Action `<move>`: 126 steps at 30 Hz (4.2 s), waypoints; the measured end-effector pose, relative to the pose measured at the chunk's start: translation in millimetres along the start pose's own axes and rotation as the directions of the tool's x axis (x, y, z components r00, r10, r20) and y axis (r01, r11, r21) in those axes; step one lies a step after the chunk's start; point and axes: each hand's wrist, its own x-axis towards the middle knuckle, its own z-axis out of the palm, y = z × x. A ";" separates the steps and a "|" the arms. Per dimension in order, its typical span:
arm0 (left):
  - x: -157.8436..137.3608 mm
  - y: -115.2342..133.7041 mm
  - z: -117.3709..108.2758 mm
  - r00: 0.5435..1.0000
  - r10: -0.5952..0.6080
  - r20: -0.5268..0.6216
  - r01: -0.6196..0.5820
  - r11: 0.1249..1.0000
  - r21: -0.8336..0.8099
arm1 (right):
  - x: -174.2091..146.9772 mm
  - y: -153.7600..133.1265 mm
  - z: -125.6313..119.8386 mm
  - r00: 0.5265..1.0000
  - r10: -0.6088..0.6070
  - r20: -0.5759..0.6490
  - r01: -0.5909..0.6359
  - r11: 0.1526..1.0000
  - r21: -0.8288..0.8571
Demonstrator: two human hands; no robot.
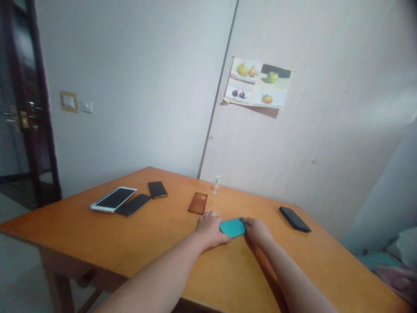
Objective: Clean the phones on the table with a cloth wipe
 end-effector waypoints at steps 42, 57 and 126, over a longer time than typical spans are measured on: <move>-123.9 14.3 -16.7 0.979 0.166 -0.119 -0.169 0.986 -0.009 | -197.5 -84.6 -17.1 0.999 0.031 -0.033 -0.033 0.996 -0.088; -125.7 15.1 -17.3 0.978 0.180 -0.104 -0.185 0.982 -0.045 | -204.5 -99.5 -20.3 0.994 -0.102 0.030 0.103 0.994 -0.036; -128.1 18.3 -14.1 0.983 0.127 -0.134 -0.141 0.985 -0.098 | -186.2 -89.6 -29.2 0.992 0.125 0.001 -0.125 0.992 -0.016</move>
